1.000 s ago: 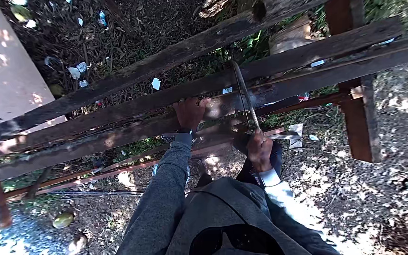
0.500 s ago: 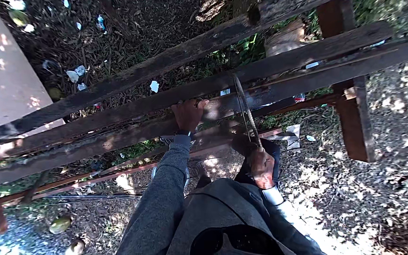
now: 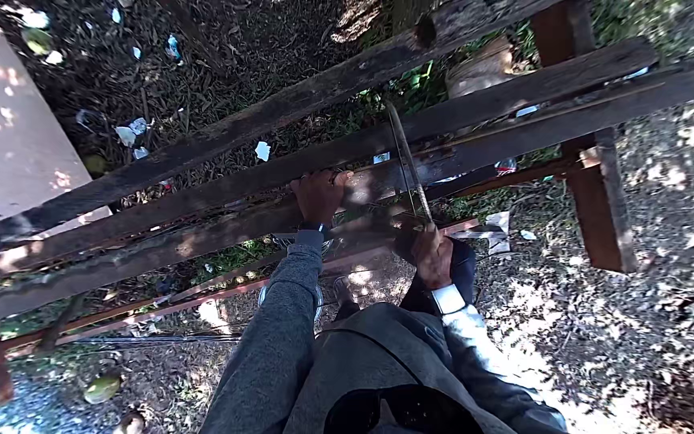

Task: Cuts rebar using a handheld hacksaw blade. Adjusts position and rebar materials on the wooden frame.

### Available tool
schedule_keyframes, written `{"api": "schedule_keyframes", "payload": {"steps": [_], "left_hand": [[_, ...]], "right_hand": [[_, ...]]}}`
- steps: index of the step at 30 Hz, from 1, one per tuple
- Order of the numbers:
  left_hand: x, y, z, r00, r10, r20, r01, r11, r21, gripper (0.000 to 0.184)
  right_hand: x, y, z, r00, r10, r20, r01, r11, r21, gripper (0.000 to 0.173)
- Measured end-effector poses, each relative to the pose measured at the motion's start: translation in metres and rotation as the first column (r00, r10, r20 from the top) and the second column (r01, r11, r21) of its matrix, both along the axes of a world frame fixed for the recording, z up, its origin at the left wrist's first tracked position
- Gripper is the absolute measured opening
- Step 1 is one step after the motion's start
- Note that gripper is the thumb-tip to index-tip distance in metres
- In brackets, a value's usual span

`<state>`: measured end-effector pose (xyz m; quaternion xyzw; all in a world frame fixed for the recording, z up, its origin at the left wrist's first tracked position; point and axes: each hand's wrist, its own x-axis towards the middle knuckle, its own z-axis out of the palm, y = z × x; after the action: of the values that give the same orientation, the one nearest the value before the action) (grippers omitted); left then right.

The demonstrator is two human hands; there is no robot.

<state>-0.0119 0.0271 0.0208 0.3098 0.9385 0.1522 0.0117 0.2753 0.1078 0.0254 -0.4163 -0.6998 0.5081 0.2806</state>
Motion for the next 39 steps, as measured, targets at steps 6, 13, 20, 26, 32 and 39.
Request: {"api": "schedule_keyframes", "payload": {"steps": [6,13,20,26,32,39], "left_hand": [[-0.001,0.000,0.000,1.000,0.000,0.001,0.000,1.000,0.007,0.068],[-0.002,0.003,0.000,0.999,0.000,-0.032,0.001,1.000,0.025,0.068],[0.001,-0.002,-0.004,0.997,-0.052,-0.048,0.054,0.997,0.048,0.065],[-0.001,0.003,-0.001,1.000,-0.012,-0.009,0.012,1.000,0.026,0.067],[0.000,0.006,0.014,1.000,0.001,0.010,-0.001,0.999,-0.051,0.066],[-0.003,0.009,0.018,0.999,0.005,0.031,-0.004,0.999,-0.042,0.067]], "right_hand": [[-0.001,-0.009,0.031,0.996,0.000,0.085,-0.006,0.997,0.078,0.058],[-0.092,0.052,0.016,0.969,-0.006,0.246,0.001,1.000,0.021,0.075],[-0.080,0.042,0.041,0.999,-0.028,-0.039,0.033,0.992,0.119,0.053],[-0.090,0.065,0.070,0.996,0.028,0.089,-0.058,0.934,0.352,0.065],[-0.145,0.149,0.109,0.875,0.020,0.484,-0.274,0.844,0.461,0.065],[-0.192,0.241,0.084,0.698,0.045,0.715,-0.560,0.657,0.505,0.070]]}}
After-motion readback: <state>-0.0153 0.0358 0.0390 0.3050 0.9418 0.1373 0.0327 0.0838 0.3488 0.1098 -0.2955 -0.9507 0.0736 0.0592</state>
